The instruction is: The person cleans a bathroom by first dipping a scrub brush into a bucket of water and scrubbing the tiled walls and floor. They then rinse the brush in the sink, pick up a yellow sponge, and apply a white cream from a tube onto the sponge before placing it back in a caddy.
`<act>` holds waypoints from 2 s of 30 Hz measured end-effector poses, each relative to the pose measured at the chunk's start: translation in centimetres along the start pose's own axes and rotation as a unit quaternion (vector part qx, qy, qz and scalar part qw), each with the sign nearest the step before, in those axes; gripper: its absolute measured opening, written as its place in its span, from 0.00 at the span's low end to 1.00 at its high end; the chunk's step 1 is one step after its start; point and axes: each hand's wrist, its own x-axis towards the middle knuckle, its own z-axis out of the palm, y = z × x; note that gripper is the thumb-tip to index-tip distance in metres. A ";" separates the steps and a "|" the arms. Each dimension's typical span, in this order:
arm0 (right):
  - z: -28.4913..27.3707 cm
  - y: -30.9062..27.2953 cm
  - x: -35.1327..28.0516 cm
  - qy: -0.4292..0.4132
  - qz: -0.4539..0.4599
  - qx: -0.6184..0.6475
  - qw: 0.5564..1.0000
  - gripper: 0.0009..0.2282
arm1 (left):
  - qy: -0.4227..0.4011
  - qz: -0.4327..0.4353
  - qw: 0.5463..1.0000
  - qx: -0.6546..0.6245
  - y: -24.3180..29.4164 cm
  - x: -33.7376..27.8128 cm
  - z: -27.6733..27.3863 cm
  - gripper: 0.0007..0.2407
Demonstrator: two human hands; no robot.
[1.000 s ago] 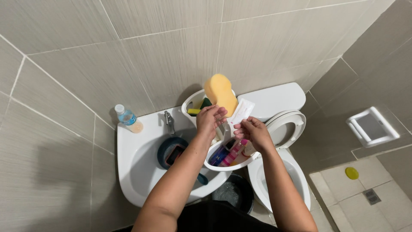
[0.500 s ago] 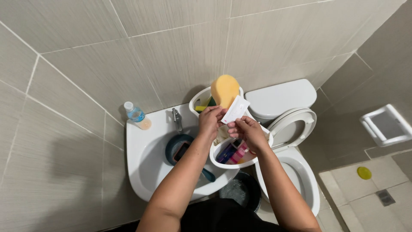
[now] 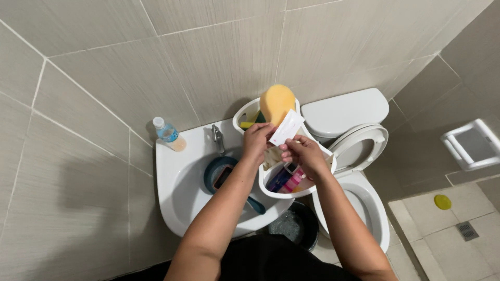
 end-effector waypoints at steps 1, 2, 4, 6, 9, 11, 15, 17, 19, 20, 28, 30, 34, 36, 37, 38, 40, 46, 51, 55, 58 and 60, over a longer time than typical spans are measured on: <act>0.1 -0.4 -0.1 0.000 0.001 -0.001 1.000 0.07 | 0.000 -0.001 1.000 -0.001 0.0 -0.1 0.2 0.12; 0.2 -0.8 -0.3 -0.001 0.001 0.001 1.000 0.07 | -0.004 0.002 1.000 -0.005 0.0 -0.2 0.5 0.11; -0.1 -1.3 -0.1 -0.001 -0.001 0.003 1.000 0.07 | -0.010 0.005 1.000 -0.008 0.1 -0.5 1.0 0.11; -0.6 -1.3 0.6 0.002 -0.002 0.021 1.000 0.06 | -0.021 0.003 1.000 0.001 0.4 -0.9 1.4 0.10; -1.6 -0.6 1.7 0.005 0.002 0.032 0.999 0.07 | -0.028 -0.001 1.000 -0.005 0.0 -0.3 1.3 0.11; -1.5 -1.3 1.1 0.010 0.001 0.028 1.000 0.06 | -0.032 -0.003 0.999 -0.008 0.8 -1.1 1.5 0.10; -2.3 -1.9 1.2 0.035 -0.016 0.010 0.999 0.07 | -0.054 -0.006 0.998 -0.020 1.9 -2.0 1.6 0.10; -2.5 -2.1 1.1 0.044 -0.021 0.009 0.999 0.07 | -0.048 -0.001 0.999 -0.022 2.2 -2.2 1.6 0.10; -2.8 -2.1 1.1 0.055 -0.026 0.007 0.998 0.07 | -0.043 0.003 0.999 -0.023 2.6 -2.5 1.7 0.09; -3.1 -1.9 1.1 0.066 -0.033 0.011 0.997 0.07 | -0.037 0.011 0.999 -0.032 2.9 -2.6 1.6 0.10; -4.6 -1.2 1.0 0.116 -0.068 -0.002 0.991 0.07 | -0.030 0.021 0.996 -0.081 3.2 -1.3 1.0 0.09; -4.5 -1.7 0.5 0.130 -0.087 -0.007 0.988 0.08 | -0.029 0.019 0.995 -0.092 3.2 -1.1 0.9 0.09; -3.6 -3.2 -0.4 0.148 -0.104 -0.018 0.983 0.07 | -0.036 0.014 0.995 -0.097 3.4 -1.5 0.8 0.09; -3.8 -3.1 -0.2 0.148 -0.100 -0.049 0.983 0.09 | -0.038 0.012 0.994 -0.101 3.6 -1.6 0.9 0.09; -3.6 -2.9 -0.2 0.150 -0.101 -0.048 0.982 0.09 | -0.039 0.011 0.994 -0.100 3.4 -1.4 0.8 0.09; -3.4 -2.7 -0.2 0.151 -0.088 -0.064 0.982 0.10 | -0.042 0.007 0.994 -0.101 3.3 -1.1 0.8 0.08; -2.9 -2.3 -0.4 0.153 -0.076 -0.081 0.982 0.10 | -0.046 0.004 0.994 -0.101 3.2 -1.0 0.8 0.08; -2.3 -1.6 -0.3 0.147 -0.057 -0.064 0.985 0.08 | -0.053 -0.005 0.994 -0.098 3.7 -2.2 1.4 0.08; -3.7 -1.0 0.8 0.141 -0.043 -0.028 0.989 0.06 | -0.043 -0.002 0.993 -0.114 3.5 -2.1 1.8 0.09; -3.3 -1.3 0.2 0.138 -0.042 -0.015 0.989 0.07 | -0.033 0.005 0.992 -0.119 3.4 -2.5 2.0 0.08; -2.9 -1.4 -0.2 0.139 -0.042 -0.015 0.989 0.06 | -0.024 0.015 0.992 -0.125 3.5 -2.6 2.3 0.08; -2.6 -1.5 -0.6 0.139 -0.046 -0.010 0.989 0.06 | -0.018 0.019 0.990 -0.137 3.5 -2.5 2.6 0.07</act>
